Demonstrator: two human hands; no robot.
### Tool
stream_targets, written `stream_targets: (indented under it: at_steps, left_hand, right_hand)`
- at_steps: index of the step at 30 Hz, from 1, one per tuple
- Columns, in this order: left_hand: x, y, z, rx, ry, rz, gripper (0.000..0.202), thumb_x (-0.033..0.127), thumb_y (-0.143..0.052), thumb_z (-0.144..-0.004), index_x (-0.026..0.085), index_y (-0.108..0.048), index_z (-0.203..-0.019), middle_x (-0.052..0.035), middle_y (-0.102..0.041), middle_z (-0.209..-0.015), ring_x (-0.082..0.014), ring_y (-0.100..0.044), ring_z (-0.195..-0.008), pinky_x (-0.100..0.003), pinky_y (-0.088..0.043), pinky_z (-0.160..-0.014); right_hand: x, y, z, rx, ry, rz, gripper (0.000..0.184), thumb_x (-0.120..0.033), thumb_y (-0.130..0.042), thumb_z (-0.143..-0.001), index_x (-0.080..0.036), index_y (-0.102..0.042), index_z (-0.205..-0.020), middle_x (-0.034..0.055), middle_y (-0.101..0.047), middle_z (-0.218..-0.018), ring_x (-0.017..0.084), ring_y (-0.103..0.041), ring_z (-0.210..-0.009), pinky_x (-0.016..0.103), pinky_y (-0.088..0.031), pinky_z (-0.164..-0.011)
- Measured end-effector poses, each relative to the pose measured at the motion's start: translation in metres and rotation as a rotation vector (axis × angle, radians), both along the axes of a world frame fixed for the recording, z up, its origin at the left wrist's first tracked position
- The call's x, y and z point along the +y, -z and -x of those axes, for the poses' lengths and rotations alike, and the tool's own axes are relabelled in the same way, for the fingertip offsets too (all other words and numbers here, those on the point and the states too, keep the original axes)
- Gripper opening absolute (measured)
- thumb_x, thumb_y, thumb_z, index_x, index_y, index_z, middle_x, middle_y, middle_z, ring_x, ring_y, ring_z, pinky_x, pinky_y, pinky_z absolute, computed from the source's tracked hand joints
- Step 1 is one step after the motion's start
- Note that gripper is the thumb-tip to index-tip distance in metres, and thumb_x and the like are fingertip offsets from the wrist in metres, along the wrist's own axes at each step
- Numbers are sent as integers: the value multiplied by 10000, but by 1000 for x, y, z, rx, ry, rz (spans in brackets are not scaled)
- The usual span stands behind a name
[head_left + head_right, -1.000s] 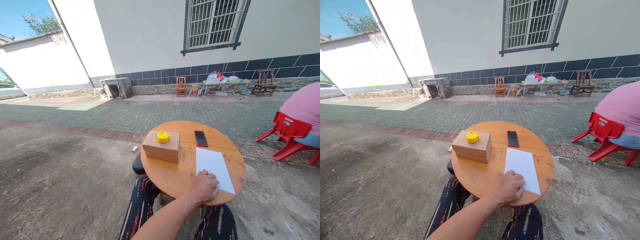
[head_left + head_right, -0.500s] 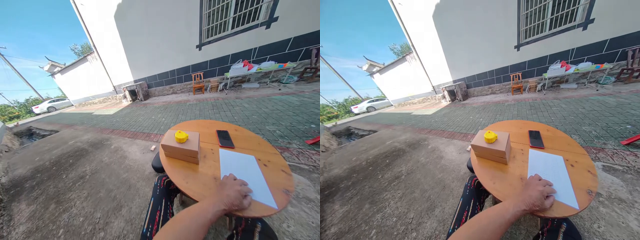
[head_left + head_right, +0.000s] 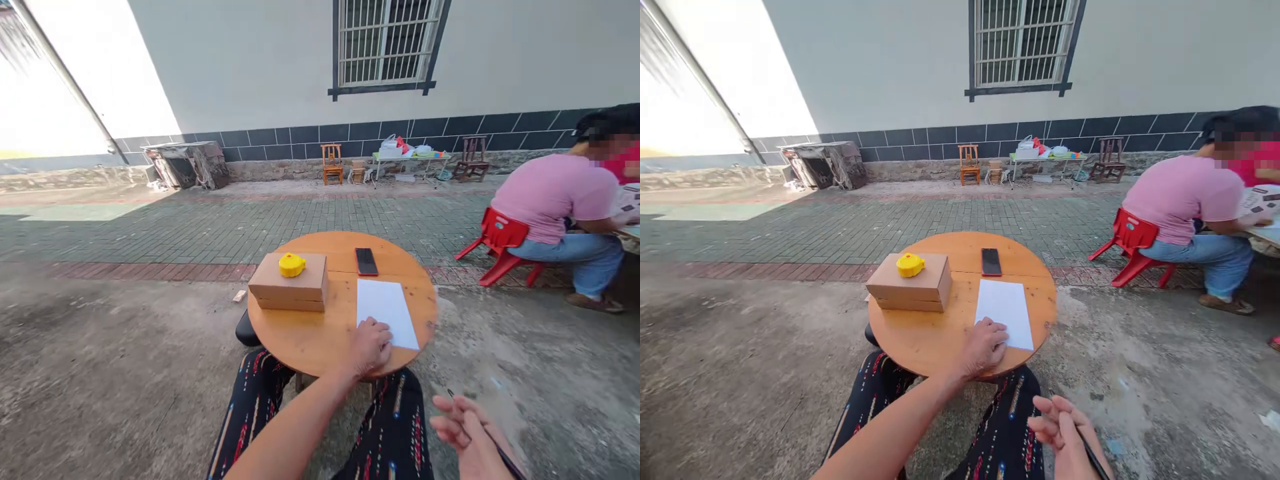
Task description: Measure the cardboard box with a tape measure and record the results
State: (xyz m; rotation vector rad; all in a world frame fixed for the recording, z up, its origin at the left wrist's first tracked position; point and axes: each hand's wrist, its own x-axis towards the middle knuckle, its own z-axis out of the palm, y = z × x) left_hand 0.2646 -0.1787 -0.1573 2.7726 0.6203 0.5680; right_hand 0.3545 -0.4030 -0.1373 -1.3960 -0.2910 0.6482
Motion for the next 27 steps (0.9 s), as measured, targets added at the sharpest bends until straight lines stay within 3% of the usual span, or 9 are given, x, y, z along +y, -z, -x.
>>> stream_targets:
  at_steps: [3,7,11,16,19,23,27]
  left_hand:
    - [-3,-1,1,-38,-21,21,167,133,-559,-864,189,-680,-764,-62,-704,-955,-201,-575,-923,-339,-453,-849]
    - [-11,-6,3,-74,-96,22,192,115,-546,-855,198,-677,-741,-56,-690,-872,-196,-582,-887,-332,-450,-829]
    - [-15,-8,7,-112,-178,30,185,120,-551,-860,196,-688,-762,-54,-700,-877,-201,-588,-895,-336,-448,-830]
    - [-16,-4,28,-140,-270,68,172,124,-555,-865,197,-703,-816,-58,-714,-1024,-223,-583,-988,-369,-450,-891]
    - [-17,-2,46,-143,-312,82,175,123,-571,-841,204,-713,-903,-78,-685,-1150,-252,-563,-1076,-409,-449,-942]
    - [-21,-3,55,-133,-285,81,194,145,-585,-838,234,-706,-961,-58,-673,-1218,-248,-564,-1111,-420,-450,-982]
    - [-23,-7,55,-130,-247,71,189,151,-590,-843,239,-695,-974,-41,-682,-1225,-238,-575,-1125,-412,-450,-1007]
  right_hand:
    - [-9,13,6,110,108,155,591,-634,-784,-586,-200,-642,-961,104,-771,-898,279,-726,-690,373,-560,-578]
    - [-6,14,12,16,72,222,610,-694,-645,-723,-188,-630,-1063,92,-762,-954,263,-727,-751,354,-566,-617]
    - [1,10,12,-380,-14,232,538,-652,-480,-899,-198,-652,-1131,60,-728,-927,209,-686,-719,355,-574,-704]
    - [21,11,-4,-949,-200,193,338,-402,-421,-1013,-225,-678,-1141,100,-697,-1141,241,-667,-1061,380,-519,-954]
    - [53,8,-28,-1212,-218,227,360,-278,-363,-1021,-206,-658,-1213,112,-699,-1177,246,-666,-1075,389,-518,-949]
    - [123,-5,-60,-1531,-409,561,481,-131,-333,-973,-187,-569,-1388,124,-662,-1300,267,-631,-1130,395,-498,-940]
    - [189,-13,-77,-1614,-554,647,501,-63,-380,-939,-218,-610,-1357,126,-663,-1301,274,-608,-1162,397,-454,-940]
